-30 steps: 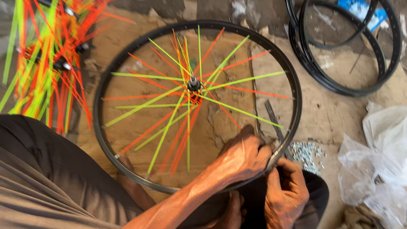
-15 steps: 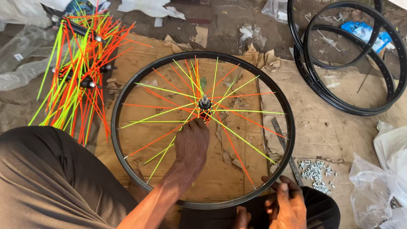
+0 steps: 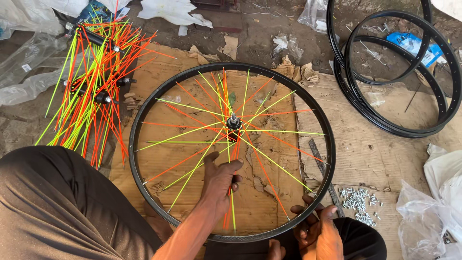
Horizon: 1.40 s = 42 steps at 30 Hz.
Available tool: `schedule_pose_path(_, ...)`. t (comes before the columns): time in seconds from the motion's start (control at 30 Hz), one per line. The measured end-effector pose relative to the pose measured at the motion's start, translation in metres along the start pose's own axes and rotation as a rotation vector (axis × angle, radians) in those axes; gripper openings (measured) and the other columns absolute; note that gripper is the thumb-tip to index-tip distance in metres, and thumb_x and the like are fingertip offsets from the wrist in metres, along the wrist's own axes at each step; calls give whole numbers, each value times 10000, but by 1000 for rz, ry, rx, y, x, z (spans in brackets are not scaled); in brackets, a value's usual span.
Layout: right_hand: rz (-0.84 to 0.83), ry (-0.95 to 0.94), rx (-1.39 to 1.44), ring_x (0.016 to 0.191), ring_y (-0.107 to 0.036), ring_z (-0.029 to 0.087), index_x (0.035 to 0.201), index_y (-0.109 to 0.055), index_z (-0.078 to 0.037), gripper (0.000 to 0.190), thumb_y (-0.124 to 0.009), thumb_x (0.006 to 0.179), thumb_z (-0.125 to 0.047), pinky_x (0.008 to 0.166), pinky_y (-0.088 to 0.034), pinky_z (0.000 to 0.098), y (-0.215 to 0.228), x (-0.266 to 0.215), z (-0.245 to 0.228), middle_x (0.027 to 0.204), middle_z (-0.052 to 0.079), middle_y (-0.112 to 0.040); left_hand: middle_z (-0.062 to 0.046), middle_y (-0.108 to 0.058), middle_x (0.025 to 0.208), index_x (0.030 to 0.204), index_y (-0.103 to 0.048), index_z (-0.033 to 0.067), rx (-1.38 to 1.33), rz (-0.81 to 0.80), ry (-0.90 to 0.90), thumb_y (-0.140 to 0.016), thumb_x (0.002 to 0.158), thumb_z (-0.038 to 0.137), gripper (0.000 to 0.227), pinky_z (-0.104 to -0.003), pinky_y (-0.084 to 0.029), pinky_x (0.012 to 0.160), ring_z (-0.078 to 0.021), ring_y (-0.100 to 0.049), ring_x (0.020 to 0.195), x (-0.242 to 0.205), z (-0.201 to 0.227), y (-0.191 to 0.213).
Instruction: The person is assembling a bicycle wheel by inserting colorful spokes into the rim and hub. They are seated on the floor, methodically threading each spoke and securing it with a nipple.
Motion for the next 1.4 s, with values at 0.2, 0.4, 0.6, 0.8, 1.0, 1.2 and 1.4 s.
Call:
schedule_pose_path(0.2,115,-75,84,591,-431,110,1222,-644,-77,329,-565,1007,-314,518,-337,258,16,20,9,976,90,-697,-236,-603,1148,1489,-311,43,318,32,-250,-801,779,115,866,-364,-541,564,-219,-631,752,3,30,1)
schedule_pose_path(0.4,-472,-506,398,588,-474,99,1167,-674,-2,298,-611,1047,-267,515,-416,243,-53,60,28,723,0,-597,-402,-307,1478,1611,-60,8,1283,34,-592,-782,714,31,1152,-472,-580,627,-462,-695,819,-15,48,-19)
schedule_pose_path(0.6,-477,-384,244,624,-476,64,1177,-619,-10,337,-578,1051,-320,506,-401,184,-106,110,23,976,55,-669,-422,-388,1428,1516,-209,-99,1564,72,-930,-678,682,-67,957,-461,-583,542,-453,-689,825,-18,68,-31)
schedule_pose_path(0.8,-499,-150,-108,857,-582,90,1285,-620,-41,412,-520,1034,-351,648,-446,220,-178,121,-2,1202,49,-700,-265,-727,803,1358,-494,-85,1537,143,-796,-637,872,136,552,-476,-535,598,-383,-701,693,17,58,-18)
schedule_pose_path(1.0,-556,-35,-361,897,-563,101,1341,-637,-53,501,-460,1042,-415,719,-438,244,-227,118,-3,1255,14,-709,-83,-652,693,925,-705,-58,853,-162,92,-692,972,514,574,-353,-375,482,-166,-452,520,61,9,13)
schedule_pose_path(1.2,-513,-94,-600,898,-575,81,1342,-623,-97,590,-435,978,-522,691,-426,245,-203,105,-3,1243,15,-716,-8,-654,803,1107,-681,68,632,-209,140,-614,999,329,291,-303,-452,489,-109,-575,571,45,-3,2)
schedule_pose_path(1.4,-631,-31,-967,950,-533,216,1333,-669,4,498,-663,978,-346,797,-423,378,-203,79,4,1075,152,-661,-86,-653,771,1063,-695,-3,510,-426,73,-616,908,92,198,-292,-412,438,-145,-567,532,30,-9,-34)
Point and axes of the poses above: each hand's wrist, its own x-axis towards the middle knuckle, its own y-axis out of the back of the hand, z = x × y, the point moved 10 cm from there along x, towards the middle knuckle
